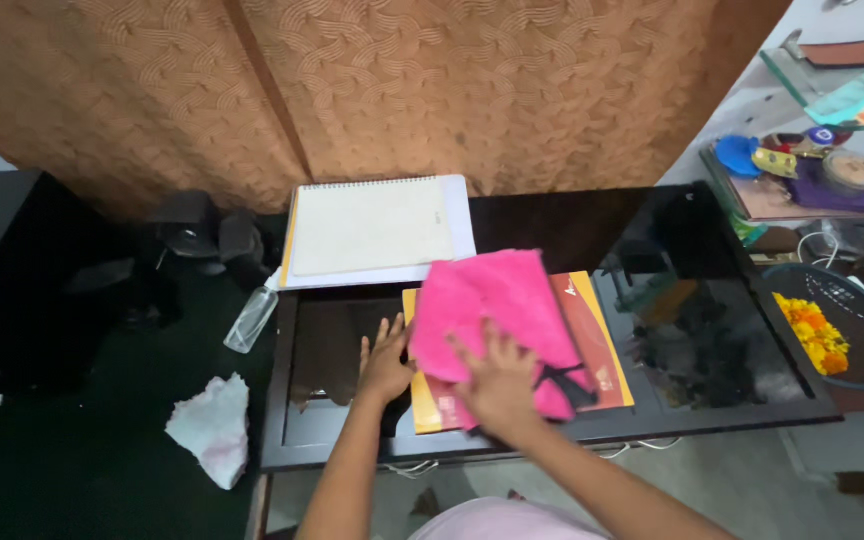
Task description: The person wipes a dark wooden desk and drawers with a pink cloth, then wipes several notebooks and books with a white cloth. They move a pen holder and stack the cleaned items on the desk.
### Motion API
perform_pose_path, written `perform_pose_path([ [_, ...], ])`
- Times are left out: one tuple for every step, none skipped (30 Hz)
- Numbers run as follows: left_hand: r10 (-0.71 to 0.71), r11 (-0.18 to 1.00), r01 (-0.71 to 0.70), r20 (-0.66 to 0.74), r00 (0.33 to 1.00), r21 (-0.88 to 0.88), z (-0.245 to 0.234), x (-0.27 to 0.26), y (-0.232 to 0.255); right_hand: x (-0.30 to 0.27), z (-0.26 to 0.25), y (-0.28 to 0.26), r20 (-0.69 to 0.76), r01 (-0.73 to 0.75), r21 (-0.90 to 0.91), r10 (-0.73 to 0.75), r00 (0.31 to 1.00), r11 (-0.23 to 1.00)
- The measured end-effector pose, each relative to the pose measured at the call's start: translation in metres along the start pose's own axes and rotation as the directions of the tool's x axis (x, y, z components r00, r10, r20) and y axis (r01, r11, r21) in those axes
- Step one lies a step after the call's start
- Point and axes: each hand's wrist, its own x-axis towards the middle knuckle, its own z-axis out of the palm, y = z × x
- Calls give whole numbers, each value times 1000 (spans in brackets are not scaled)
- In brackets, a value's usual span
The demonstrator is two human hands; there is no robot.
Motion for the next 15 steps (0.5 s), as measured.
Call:
perform_pose_path([
  [-35, 999, 36, 7, 999, -7, -3, -4, 6, -4, 0, 26, -74, -19, -31, 17, 997, 999],
  [-54, 999, 54, 1, 999, 5, -4, -7, 15, -9, -1, 52, -82, -118, -113, 109, 991, 987],
  [-79, 997, 79, -11, 997, 26, -7, -10, 21, -11, 0, 76, -100, -212, -183, 197, 975, 960],
  [-103, 993, 104, -24, 994, 47, -9, -13, 27, -11, -4, 106, -132, -236, -163, 216, 967, 958],
  [-132, 990, 137, -98, 986, 40, -7, -20, 33, -18, -9, 135, -157, -269, -144, 247, 956, 952],
  [-160, 985, 168, -171, 972, 31, -3, -28, 38, -27, -11, 157, -122, -336, -155, 319, 940, 929],
  [-179, 982, 188, -253, 951, 11, 0, -26, 47, -27, -15, 179, -103, -400, -176, 387, 916, 900],
  [-223, 974, 227, -280, 934, -16, 3, -24, 54, -26, -17, 197, -99, -408, -166, 396, 913, 898],
  [-273, 961, 272, -292, 917, -45, 11, -31, 61, -34, -20, 212, -81, -416, -161, 408, 909, 895],
  [-323, 946, 316, -301, 897, -74, 18, -37, 67, -40, -20, 222, -64, -425, -156, 420, 905, 892],
  [-399, 916, 387, -314, 862, -102, 23, -40, 72, -44, -17, 225, -64, -428, -148, 423, 904, 892],
  [-471, 881, 455, -326, 820, -131, 26, -39, 79, -46, -12, 224, -65, -431, -139, 426, 903, 892],
  [-532, 845, 510, -347, 772, -162, 21, -29, 86, -43, -9, 224, -80, -434, -127, 427, 901, 892],
  [-605, 796, 551, -285, 744, -250, 14, -20, 91, -43, -7, 223, -94, -439, -130, 430, 898, 889],
  [-670, 734, 593, -213, 711, -331, 4, -15, 90, -45, -6, 220, -104, -445, -134, 434, 895, 886],
])
